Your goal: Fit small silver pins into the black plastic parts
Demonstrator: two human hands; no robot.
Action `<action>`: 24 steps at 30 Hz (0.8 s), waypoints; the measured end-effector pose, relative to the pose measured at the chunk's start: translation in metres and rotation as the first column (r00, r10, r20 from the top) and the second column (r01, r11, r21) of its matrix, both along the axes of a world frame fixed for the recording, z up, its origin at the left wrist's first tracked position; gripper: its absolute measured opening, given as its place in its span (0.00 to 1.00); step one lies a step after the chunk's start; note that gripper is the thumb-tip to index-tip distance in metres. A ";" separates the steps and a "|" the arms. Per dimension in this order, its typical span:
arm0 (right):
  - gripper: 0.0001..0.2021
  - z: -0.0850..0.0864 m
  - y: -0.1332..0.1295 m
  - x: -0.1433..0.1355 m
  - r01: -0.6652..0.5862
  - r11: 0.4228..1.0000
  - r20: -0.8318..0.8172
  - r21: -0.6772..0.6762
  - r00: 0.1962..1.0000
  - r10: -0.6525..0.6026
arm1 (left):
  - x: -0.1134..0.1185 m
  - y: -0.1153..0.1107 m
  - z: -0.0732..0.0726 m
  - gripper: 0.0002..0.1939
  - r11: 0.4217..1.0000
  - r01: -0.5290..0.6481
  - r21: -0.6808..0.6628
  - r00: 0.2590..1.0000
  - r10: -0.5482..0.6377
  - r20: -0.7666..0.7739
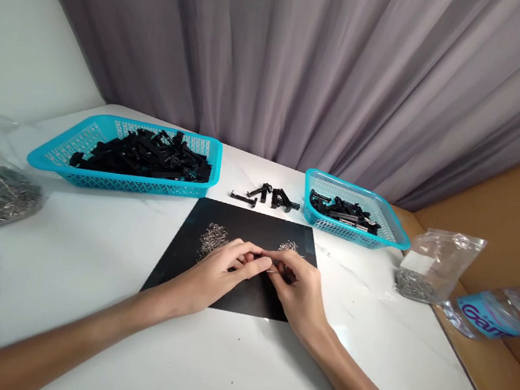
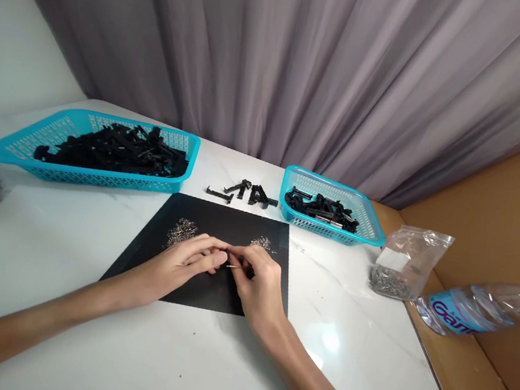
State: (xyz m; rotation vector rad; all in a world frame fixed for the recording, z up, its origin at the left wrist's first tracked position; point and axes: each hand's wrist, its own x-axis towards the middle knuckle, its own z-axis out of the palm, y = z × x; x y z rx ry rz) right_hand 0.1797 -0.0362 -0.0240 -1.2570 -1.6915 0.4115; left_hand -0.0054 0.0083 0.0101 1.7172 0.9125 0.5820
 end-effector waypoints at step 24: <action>0.07 0.012 0.001 0.026 0.009 0.992 0.063 -0.123 0.998 -0.002 | -0.006 -0.004 -0.003 0.25 0.822 0.185 0.539 0.971 -0.067 -0.230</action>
